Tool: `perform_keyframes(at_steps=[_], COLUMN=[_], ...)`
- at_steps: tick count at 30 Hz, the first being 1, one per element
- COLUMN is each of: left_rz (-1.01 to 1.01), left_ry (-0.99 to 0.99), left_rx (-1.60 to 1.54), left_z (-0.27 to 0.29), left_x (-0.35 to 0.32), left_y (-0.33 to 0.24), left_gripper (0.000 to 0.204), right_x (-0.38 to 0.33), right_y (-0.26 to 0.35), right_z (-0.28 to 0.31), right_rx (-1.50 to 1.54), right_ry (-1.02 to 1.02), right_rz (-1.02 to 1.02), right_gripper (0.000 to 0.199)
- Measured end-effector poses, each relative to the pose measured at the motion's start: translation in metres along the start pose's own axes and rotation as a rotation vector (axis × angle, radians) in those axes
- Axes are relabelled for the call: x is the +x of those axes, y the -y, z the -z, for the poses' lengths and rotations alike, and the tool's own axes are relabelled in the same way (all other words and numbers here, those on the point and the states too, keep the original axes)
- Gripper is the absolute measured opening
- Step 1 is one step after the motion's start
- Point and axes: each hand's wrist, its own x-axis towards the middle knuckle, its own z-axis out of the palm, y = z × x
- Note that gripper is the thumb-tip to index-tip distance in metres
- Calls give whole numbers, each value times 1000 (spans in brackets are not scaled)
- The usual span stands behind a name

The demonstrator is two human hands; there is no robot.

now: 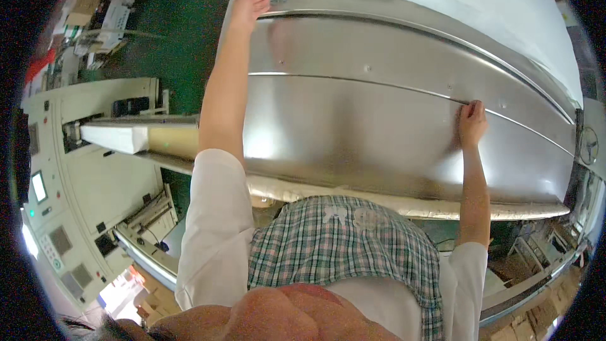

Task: The person is manually adjusting and smoothing large sheets of material on an industrial machine.

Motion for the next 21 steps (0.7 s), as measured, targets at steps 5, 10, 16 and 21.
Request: perform_keyframes(at_steps=[5,10,16,21], left_rz=[108,-74,-81,-154], left_ry=[52,189,312,360], left_rx=[-256,-472,-741,-808], left_z=[-15,-10,16,23], left_x=[48,47,34,0], left_y=[10,25,34,35], left_gripper=[63,31,40,39], right_x=[-1,-2,1,2], right_y=[6,0,0,14], right_z=[0,-4,-10,-5], right_rx=[-81,-111,-119,-119], right_ry=[34,19,6,27], right_rz=[-85,-100,-103,-153], right_gripper=[11,12,13,8])
